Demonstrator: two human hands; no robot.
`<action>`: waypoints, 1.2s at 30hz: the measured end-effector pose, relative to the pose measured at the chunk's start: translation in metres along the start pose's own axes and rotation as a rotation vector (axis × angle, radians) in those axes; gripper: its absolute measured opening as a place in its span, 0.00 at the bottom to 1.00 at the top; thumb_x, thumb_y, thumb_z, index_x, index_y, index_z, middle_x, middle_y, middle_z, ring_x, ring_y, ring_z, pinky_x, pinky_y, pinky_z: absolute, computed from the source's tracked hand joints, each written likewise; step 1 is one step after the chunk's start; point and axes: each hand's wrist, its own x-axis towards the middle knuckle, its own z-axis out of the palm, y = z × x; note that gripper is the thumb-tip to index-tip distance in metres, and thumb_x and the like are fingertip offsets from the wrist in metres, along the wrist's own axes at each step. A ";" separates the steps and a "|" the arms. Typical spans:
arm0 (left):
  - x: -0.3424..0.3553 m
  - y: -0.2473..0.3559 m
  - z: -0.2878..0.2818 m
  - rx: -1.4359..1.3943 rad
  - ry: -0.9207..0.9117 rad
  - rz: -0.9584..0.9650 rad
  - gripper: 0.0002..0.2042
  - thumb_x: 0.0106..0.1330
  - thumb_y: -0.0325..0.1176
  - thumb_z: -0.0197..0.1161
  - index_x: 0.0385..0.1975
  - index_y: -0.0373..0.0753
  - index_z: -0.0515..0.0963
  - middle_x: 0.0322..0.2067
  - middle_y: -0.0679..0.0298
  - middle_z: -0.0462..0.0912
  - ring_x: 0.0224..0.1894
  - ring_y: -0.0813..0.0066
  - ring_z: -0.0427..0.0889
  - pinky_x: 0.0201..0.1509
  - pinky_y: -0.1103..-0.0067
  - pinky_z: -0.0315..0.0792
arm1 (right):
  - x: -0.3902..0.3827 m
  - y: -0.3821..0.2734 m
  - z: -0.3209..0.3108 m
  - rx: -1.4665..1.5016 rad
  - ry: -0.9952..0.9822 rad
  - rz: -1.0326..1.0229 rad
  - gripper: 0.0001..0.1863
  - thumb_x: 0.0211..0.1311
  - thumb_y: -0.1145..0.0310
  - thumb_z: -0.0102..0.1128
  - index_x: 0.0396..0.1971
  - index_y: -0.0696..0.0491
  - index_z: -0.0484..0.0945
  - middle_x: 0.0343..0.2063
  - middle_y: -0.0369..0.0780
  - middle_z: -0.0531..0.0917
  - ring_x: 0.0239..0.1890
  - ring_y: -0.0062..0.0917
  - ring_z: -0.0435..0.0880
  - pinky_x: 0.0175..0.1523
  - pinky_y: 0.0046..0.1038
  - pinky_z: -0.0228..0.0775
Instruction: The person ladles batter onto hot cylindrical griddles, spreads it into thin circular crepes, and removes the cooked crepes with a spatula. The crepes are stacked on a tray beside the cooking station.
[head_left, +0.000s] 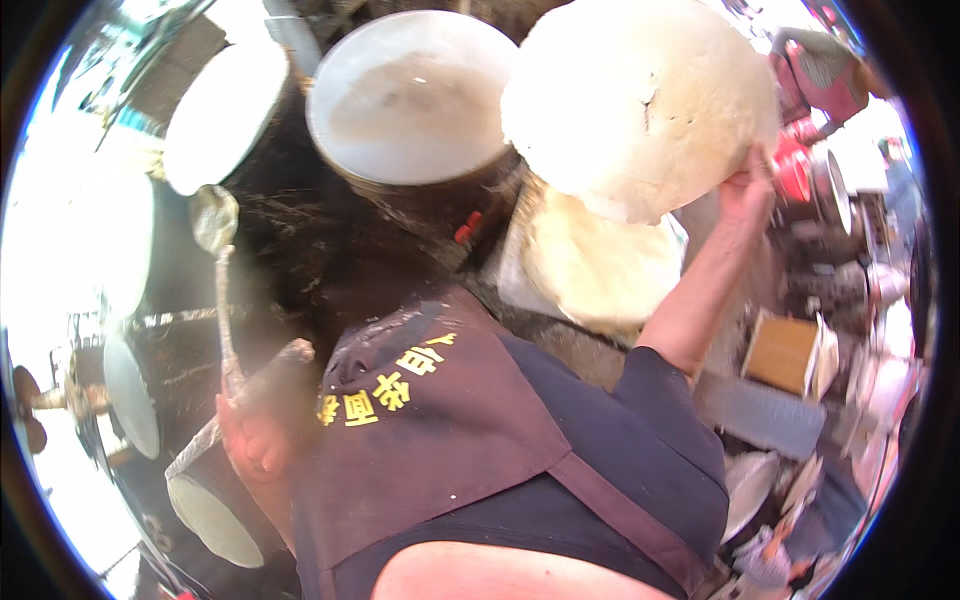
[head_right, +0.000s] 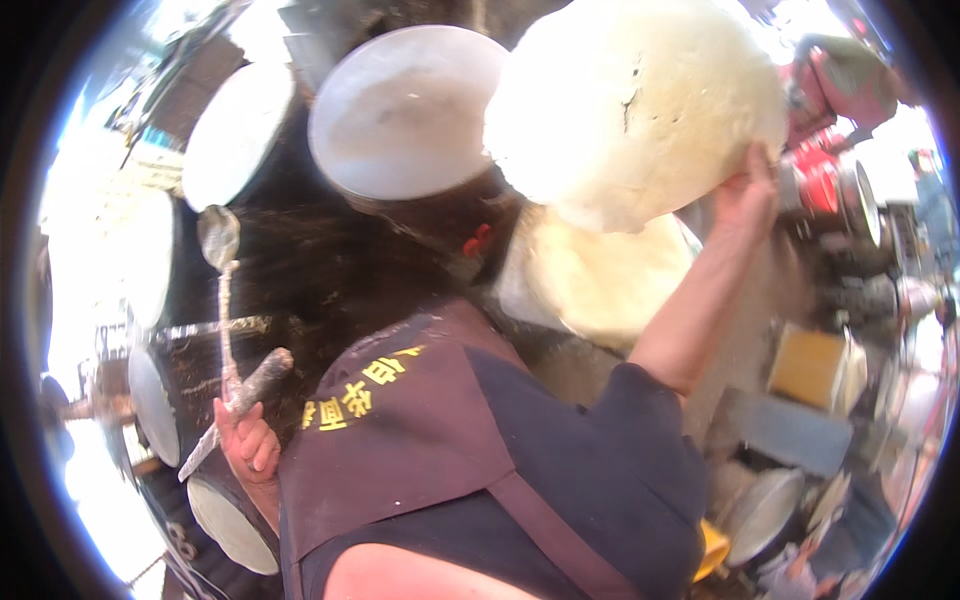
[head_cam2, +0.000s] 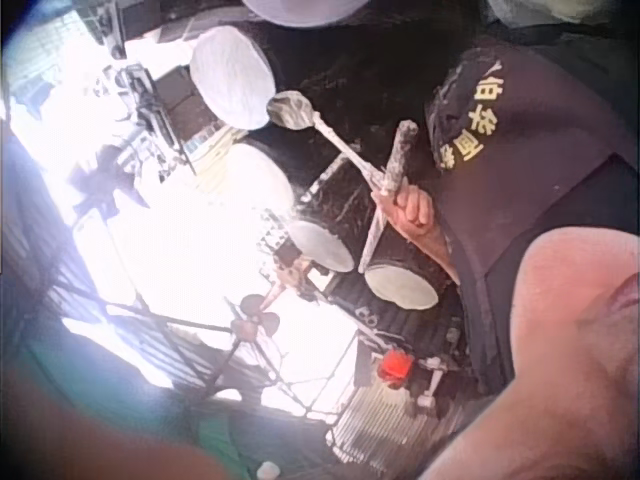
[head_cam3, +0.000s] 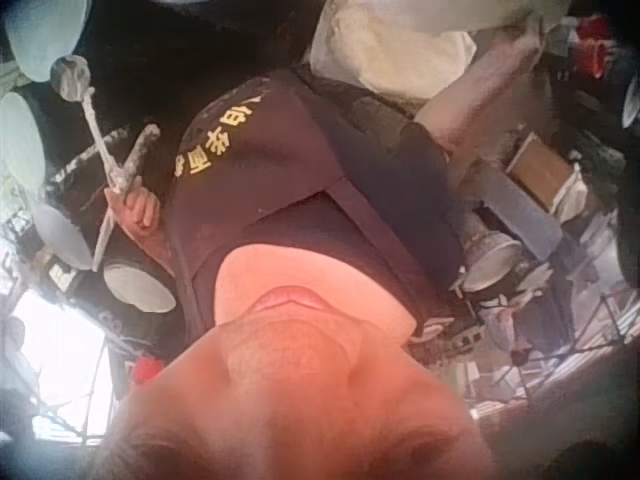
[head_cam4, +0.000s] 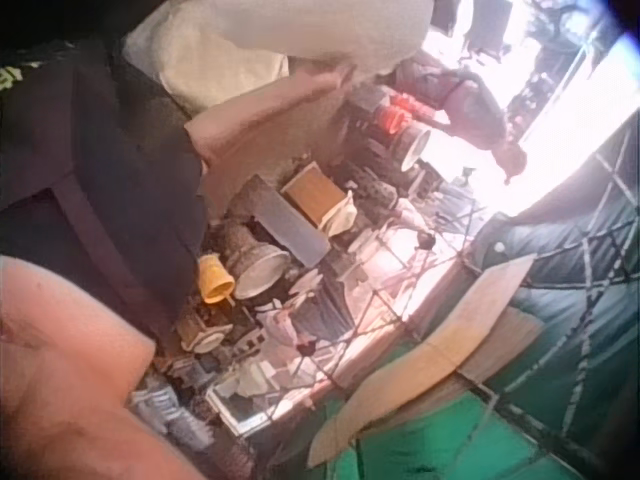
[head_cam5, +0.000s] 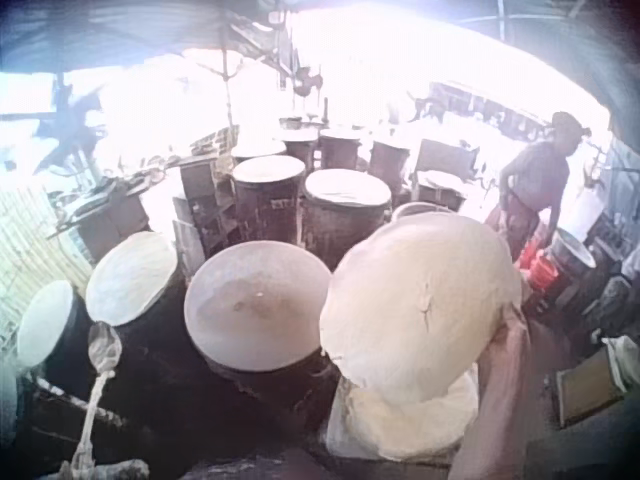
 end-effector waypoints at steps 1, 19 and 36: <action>-0.003 -0.005 0.008 0.000 0.097 0.052 0.39 0.72 0.60 0.40 0.48 0.17 0.71 0.08 0.68 0.60 0.06 0.81 0.55 0.05 0.83 0.56 | -0.024 0.008 -0.012 -0.026 0.180 0.049 0.21 0.64 0.69 0.59 0.55 0.61 0.71 0.51 0.47 0.78 0.53 0.38 0.77 0.58 0.45 0.71; 0.002 0.025 0.025 0.380 -0.087 -0.281 0.34 0.74 0.57 0.39 0.60 0.27 0.67 0.11 0.67 0.65 0.07 0.80 0.59 0.04 0.83 0.53 | -0.193 0.230 -0.329 -0.384 0.775 0.323 0.09 0.47 0.81 0.60 0.32 0.58 0.77 0.28 0.39 0.79 0.26 0.29 0.80 0.26 0.33 0.74; -0.053 -0.009 -0.007 0.131 0.029 -0.116 0.23 0.77 0.46 0.36 0.71 0.54 0.50 0.54 0.43 0.73 0.10 0.87 0.58 0.05 0.88 0.60 | -0.149 0.230 -0.380 -0.301 0.807 0.508 0.12 0.58 0.72 0.64 0.42 0.59 0.78 0.37 0.43 0.84 0.31 0.33 0.82 0.33 0.36 0.75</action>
